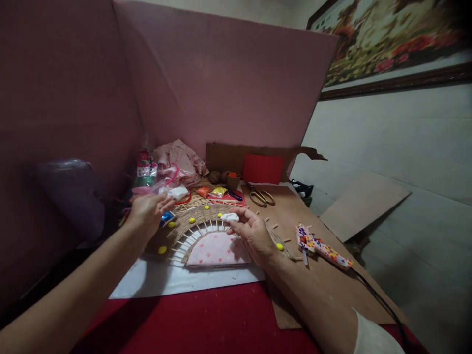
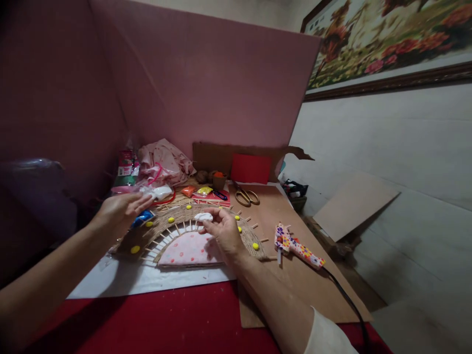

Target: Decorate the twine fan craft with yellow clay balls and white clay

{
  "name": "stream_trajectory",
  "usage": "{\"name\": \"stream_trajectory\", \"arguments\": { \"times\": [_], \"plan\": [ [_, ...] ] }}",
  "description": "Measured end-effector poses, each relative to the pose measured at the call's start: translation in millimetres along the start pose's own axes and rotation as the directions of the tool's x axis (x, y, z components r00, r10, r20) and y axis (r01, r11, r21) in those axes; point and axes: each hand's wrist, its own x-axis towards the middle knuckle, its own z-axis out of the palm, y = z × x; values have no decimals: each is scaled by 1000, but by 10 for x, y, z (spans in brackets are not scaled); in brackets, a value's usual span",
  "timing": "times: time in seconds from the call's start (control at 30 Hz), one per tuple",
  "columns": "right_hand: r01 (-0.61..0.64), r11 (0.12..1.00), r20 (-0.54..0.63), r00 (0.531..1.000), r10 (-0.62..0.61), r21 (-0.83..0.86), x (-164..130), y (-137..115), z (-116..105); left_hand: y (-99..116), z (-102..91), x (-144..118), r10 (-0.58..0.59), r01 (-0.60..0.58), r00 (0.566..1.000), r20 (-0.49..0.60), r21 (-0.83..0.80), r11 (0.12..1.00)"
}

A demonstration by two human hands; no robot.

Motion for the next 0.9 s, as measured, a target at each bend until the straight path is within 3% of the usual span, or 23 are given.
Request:
{"name": "stream_trajectory", "arguments": {
  "times": [0.03,0.1,0.17,0.23,0.27,0.33,0.4,0.5,0.6,0.67,0.7,0.77,0.9],
  "plan": [
    [16,1000,10,1000,-15,-18,-1,1,0,-58,28,-60,38,-41,998,39,66,997],
    [51,996,24,999,-49,-71,-12,-10,6,-202,106,-243,-21,-30,951,309,158,987],
    [86,986,49,996,-80,-142,-37,-28,20,-346,202,-469,-207,110,820,534,208,972],
    [165,948,62,986,-154,-273,-69,-45,41,-461,284,-673,-273,209,653,706,178,962],
    [224,904,68,974,-214,-364,-83,-51,50,-505,310,-746,-277,243,616,738,157,957],
    [326,791,110,942,-317,-517,-99,-57,59,-564,317,-813,-282,266,601,748,146,953],
    [341,775,162,939,-302,-531,-94,-57,52,-586,268,-775,-256,244,653,713,121,962],
    [188,941,142,978,-153,-280,-67,-64,24,-567,145,-610,-168,144,802,574,87,986],
    [5,1000,110,994,-8,20,-57,-91,14,-545,48,-481,-49,-6,868,495,110,994],
    [-84,991,135,988,69,108,-65,-106,24,-559,24,-473,43,-122,879,475,138,983],
    [-117,987,147,984,99,114,-72,-106,32,-576,24,-492,94,-190,870,484,154,970],
    [-136,989,160,979,124,64,-93,-85,50,-624,39,-558,177,-330,812,556,186,926],
    [-11,986,162,986,38,-166,-155,-8,86,-725,60,-655,194,-515,578,793,169,841]
  ]
}}
